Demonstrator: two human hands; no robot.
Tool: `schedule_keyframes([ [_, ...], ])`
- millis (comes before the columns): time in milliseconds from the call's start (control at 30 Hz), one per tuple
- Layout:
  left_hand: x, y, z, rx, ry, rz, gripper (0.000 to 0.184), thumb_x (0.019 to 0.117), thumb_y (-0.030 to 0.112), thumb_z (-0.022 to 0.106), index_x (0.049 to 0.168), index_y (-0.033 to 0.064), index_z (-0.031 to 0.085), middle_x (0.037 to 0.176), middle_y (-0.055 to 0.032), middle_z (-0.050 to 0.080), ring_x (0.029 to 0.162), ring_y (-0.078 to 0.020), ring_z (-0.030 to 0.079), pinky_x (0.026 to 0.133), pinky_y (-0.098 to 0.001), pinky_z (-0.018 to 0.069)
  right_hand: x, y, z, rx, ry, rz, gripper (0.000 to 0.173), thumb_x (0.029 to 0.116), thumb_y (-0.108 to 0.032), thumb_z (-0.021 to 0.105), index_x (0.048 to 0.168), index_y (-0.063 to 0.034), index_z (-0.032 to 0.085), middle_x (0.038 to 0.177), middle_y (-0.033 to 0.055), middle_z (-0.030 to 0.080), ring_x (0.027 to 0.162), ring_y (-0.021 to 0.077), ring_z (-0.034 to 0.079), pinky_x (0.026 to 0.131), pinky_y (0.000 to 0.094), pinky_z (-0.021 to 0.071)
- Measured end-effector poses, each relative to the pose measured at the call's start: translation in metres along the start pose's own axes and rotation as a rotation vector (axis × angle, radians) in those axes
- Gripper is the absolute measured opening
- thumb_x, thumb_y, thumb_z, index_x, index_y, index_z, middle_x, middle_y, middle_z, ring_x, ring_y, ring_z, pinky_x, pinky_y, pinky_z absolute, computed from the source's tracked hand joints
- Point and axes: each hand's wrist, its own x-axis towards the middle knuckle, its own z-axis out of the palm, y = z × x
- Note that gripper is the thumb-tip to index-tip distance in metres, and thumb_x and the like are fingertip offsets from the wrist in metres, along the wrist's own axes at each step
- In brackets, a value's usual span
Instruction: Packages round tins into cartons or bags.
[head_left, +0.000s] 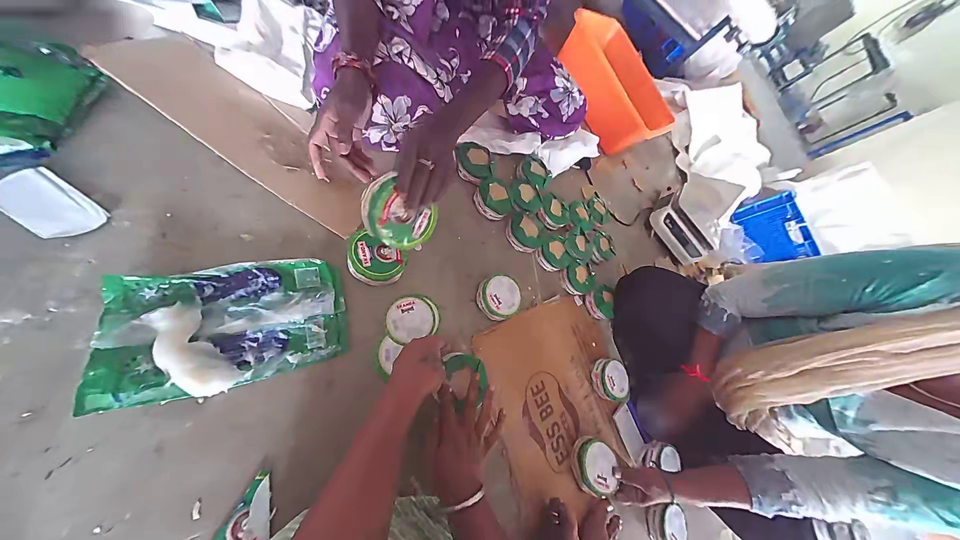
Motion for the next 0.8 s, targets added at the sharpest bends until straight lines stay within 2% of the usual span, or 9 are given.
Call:
schedule_keyframes([
  [67, -0.001, 0.002, 0.0, 0.016, -0.007, -0.008, 0.038, 0.099, 0.003, 0.055, 0.136, 0.0061, 0.062, 0.132, -0.0198, 0.063, 0.127, -0.0354, 0.058, 0.107, -0.053, 0.0443, 0.004, 0.005, -0.004, 0.005, -0.033, 0.009, 0.044, 0.0911, -0.024, 0.056, 0.132, -0.0263, 0.071, 0.152, 0.0284, 0.048, 0.14, 0.0626, 0.036, 0.103, 0.086, 0.0192],
  [200, -0.003, 0.004, 0.001, 0.056, -0.018, -0.004, 0.034, 0.1012, 0.008, 0.056, 0.135, 0.007, 0.064, 0.134, -0.0197, 0.062, 0.128, -0.0359, 0.057, 0.107, -0.054, 0.0439, 0.011, 0.016, 0.003, 0.02, -0.02, -0.034, 0.044, 0.0943, -0.029, 0.053, 0.134, -0.0242, 0.07, 0.151, 0.0283, 0.049, 0.14, 0.0621, 0.036, 0.105, 0.0864, 0.0161],
  [300, -0.004, 0.004, 0.001, 0.042, -0.002, 0.009, 0.035, 0.0999, 0.004, 0.054, 0.133, 0.0062, 0.065, 0.134, -0.0199, 0.062, 0.128, -0.0363, 0.056, 0.108, -0.054, 0.0433, -0.01, 0.026, -0.009, -0.036, -0.066, -0.073, 0.041, 0.0948, -0.028, 0.056, 0.134, -0.0261, 0.07, 0.149, 0.0259, 0.053, 0.138, 0.059, 0.043, 0.103, 0.0861, 0.022],
  [333, -0.004, 0.004, 0.001, 0.038, 0.001, 0.009, 0.035, 0.0997, 0.003, 0.054, 0.133, 0.0068, 0.065, 0.134, -0.0194, 0.063, 0.128, -0.036, 0.057, 0.107, -0.0539, 0.0434, -0.016, 0.032, -0.016, -0.044, -0.093, -0.075, 0.041, 0.0933, -0.026, 0.059, 0.133, -0.0262, 0.07, 0.149, 0.0268, 0.052, 0.138, 0.0586, 0.043, 0.103, 0.0866, 0.021],
  [467, -0.005, 0.004, 0.004, 0.028, 0.025, -0.003, 0.036, 0.0991, 0.003, 0.054, 0.132, 0.0088, 0.066, 0.133, -0.0179, 0.064, 0.128, -0.0353, 0.057, 0.107, -0.0551, 0.0444, 0.003, 0.047, -0.035, -0.114, -0.01, -0.044, 0.032, 0.0924, -0.033, 0.061, 0.117, -0.0201, 0.077, 0.143, 0.0324, 0.055, 0.134, 0.0633, 0.044, 0.102, 0.0855, 0.0228],
  [567, -0.006, 0.005, 0.004, 0.052, 0.027, 0.006, 0.035, 0.0992, 0.005, 0.055, 0.133, 0.0074, 0.064, 0.134, -0.0199, 0.063, 0.129, -0.0374, 0.056, 0.106, -0.0568, 0.0438, 0.038, 0.044, -0.029, -0.109, -0.015, -0.059, 0.044, 0.0949, -0.038, 0.056, 0.133, -0.0206, 0.07, 0.148, 0.034, 0.049, 0.136, 0.0654, 0.039, 0.103, 0.0865, 0.0213],
  [667, -0.007, 0.004, 0.006, 0.041, 0.041, 0.017, 0.038, 0.0977, 0.004, 0.057, 0.135, 0.0072, 0.064, 0.136, -0.0209, 0.062, 0.131, -0.0391, 0.055, 0.108, -0.0578, 0.0425, 0.04, 0.031, -0.011, -0.006, -0.135, -0.03, 0.052, 0.0979, -0.036, 0.052, 0.144, -0.0133, 0.061, 0.154, 0.0305, 0.044, 0.144, 0.0614, 0.031, 0.109, 0.0847, 0.0151],
  [733, -0.006, 0.006, 0.004, 0.043, 0.036, 0.01, 0.037, 0.097, 0.003, 0.058, 0.134, 0.007, 0.064, 0.135, -0.0212, 0.062, 0.129, -0.0389, 0.056, 0.107, -0.0573, 0.0428, 0.035, 0.019, -0.017, 0.133, -0.23, 0.028, 0.048, 0.1009, -0.031, 0.047, 0.144, -0.0135, 0.061, 0.158, 0.0292, 0.039, 0.147, 0.0592, 0.026, 0.111, 0.0827, 0.0117],
  [800, -0.006, 0.005, 0.004, 0.034, 0.034, 0.003, 0.036, 0.0962, 0.004, 0.06, 0.132, 0.0051, 0.065, 0.132, -0.022, 0.063, 0.127, -0.0391, 0.057, 0.106, -0.0575, 0.0437, 0.033, 0.012, -0.028, 0.264, -0.232, 0.112, 0.044, 0.1016, -0.029, 0.043, 0.133, -0.0143, 0.07, 0.159, 0.0314, 0.036, 0.148, 0.0608, 0.02, 0.113, 0.0813, 0.0086],
])
